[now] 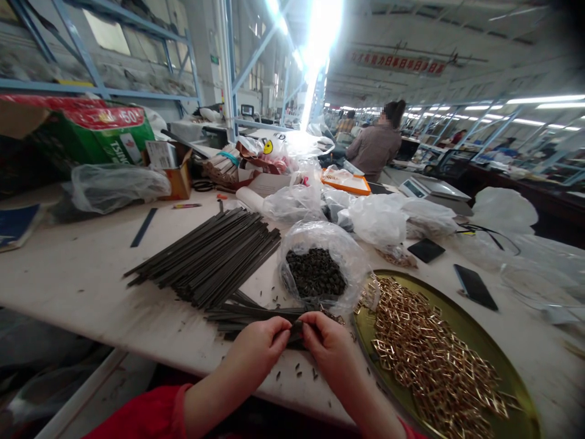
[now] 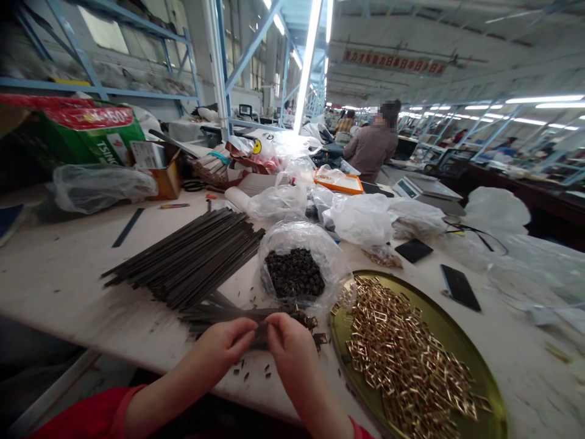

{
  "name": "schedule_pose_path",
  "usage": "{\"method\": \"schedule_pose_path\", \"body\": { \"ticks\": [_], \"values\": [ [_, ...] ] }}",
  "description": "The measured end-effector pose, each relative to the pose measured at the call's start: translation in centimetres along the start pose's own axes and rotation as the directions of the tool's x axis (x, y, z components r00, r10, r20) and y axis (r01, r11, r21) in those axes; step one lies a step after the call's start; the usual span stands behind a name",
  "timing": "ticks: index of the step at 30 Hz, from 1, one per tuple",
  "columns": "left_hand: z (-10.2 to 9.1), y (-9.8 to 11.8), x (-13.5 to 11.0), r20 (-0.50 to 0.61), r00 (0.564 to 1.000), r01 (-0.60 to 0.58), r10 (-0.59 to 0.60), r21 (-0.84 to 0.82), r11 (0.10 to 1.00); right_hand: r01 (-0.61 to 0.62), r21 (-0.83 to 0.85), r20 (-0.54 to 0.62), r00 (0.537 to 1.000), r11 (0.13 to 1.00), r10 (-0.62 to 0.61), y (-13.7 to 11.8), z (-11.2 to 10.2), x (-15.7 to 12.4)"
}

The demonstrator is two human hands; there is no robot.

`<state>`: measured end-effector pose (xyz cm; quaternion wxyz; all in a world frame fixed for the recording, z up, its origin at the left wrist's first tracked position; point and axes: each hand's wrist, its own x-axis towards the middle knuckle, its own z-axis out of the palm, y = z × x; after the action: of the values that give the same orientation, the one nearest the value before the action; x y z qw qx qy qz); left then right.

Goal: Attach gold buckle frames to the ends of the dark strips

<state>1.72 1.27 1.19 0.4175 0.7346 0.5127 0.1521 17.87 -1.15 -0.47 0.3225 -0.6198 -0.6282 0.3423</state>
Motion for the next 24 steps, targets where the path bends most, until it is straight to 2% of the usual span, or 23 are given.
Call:
{"method": "schedule_pose_path", "body": {
  "ticks": [4,8,10,14,20,24],
  "values": [
    [0.1,0.2,-0.3,0.082,0.997,-0.019,0.007,0.142,0.99,0.067,-0.013,0.135,0.989,0.998,-0.064,0.8,-0.2,0.2],
    [0.4,-0.2,-0.2,0.099,0.995,-0.009,0.0,0.094,0.995,0.202,-0.057,0.199,0.962,0.978,-0.187,0.9,-0.3,0.2],
    [0.6,-0.5,-0.1,0.094,0.995,0.03,-0.027,-0.027,0.999,0.207,-0.034,0.163,0.966,0.978,-0.199,0.5,-0.2,0.1],
    [0.6,-0.6,-0.1,0.083,0.994,0.085,-0.069,-0.217,0.972,0.136,0.081,0.01,0.991,0.987,-0.137,-0.2,0.2,-0.4],
    [1.5,-0.6,-0.6,-0.005,0.998,0.049,-0.057,-0.43,0.901,-0.004,0.3,-0.049,0.999,0.954,0.02,0.2,2.0,-0.8],
    [2.2,-1.3,-0.6,-0.047,0.997,0.026,-0.063,-0.558,0.83,-0.014,0.269,-0.117,0.992,0.963,0.047,0.6,3.4,-1.1]
  ]
}}
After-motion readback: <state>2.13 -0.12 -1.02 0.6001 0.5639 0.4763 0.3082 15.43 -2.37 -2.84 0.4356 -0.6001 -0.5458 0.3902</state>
